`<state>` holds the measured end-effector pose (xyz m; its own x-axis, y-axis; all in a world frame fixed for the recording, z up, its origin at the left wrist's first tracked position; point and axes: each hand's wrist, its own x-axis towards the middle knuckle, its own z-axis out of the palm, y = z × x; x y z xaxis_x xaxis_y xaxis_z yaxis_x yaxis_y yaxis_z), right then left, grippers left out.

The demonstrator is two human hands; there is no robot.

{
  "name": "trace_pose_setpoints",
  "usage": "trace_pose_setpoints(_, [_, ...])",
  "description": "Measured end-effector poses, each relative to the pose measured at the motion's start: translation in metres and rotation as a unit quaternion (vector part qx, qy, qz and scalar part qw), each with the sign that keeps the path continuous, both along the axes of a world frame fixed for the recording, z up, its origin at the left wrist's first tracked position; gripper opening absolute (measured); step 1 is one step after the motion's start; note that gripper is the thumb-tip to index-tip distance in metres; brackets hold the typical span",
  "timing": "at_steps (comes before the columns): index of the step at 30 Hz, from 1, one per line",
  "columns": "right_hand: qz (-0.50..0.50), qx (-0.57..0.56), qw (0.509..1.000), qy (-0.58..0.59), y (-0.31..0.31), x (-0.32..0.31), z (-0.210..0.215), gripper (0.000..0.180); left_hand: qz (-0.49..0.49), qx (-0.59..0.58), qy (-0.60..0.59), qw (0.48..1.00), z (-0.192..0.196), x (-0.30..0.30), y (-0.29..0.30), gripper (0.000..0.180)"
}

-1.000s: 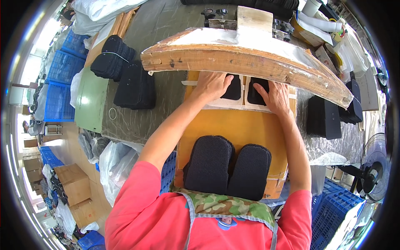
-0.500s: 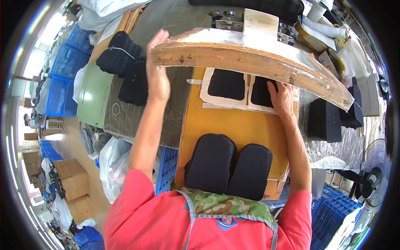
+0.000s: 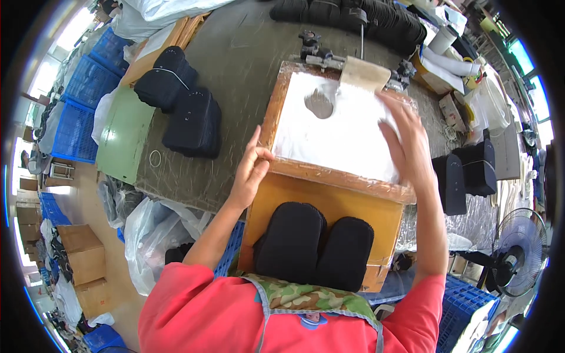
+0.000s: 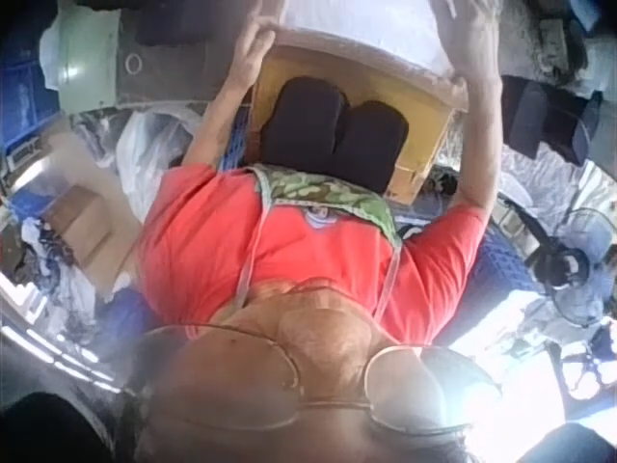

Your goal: Applying adhesive or paint to black shoe components using a manual screen-printing frame and a squeegee.

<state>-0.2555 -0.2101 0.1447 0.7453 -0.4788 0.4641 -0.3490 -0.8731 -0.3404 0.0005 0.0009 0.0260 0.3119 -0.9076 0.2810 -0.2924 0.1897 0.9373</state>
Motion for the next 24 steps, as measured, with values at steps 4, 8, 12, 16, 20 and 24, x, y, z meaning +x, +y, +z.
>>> trace_pose_setpoints(4, [-0.125, -0.126, 0.982, 0.061, -0.088, 0.05, -0.042, 0.047, -0.006, 0.019, -0.002, 1.0, -0.016, 0.0, 0.0, 0.008])
trace_pose_setpoints(8, [-0.08, -0.036, 0.995, 0.052, -0.07, 0.058, -0.059, 0.014, -0.002, 0.023, 0.025, 0.999, -0.022, -0.001, 0.002, 0.008])
trace_pose_setpoints(12, [-0.015, -0.034, 0.998, 0.051, 0.009, 0.046, -0.059, 0.015, 0.019, 0.02, -0.011, 1.0, -0.025, -0.002, 0.003, 0.008])
trace_pose_setpoints(16, [0.028, 0.043, 0.998, 0.024, -0.002, 0.076, -0.053, 0.015, 0.008, 0.022, 0.02, 1.0, -0.024, -0.002, 0.002, 0.009])
trace_pose_setpoints(20, [0.003, -0.038, 0.997, -0.061, -0.044, 0.123, -0.066, 0.017, 0.017, 0.005, -0.039, 0.999, -0.022, 0.0, 0.001, 0.008])
trace_pose_setpoints(24, [0.023, 0.016, 0.999, 0.024, -0.013, 0.083, -0.072, 0.021, 0.012, 0.02, 0.02, 1.0, -0.023, -0.002, 0.002, 0.007])
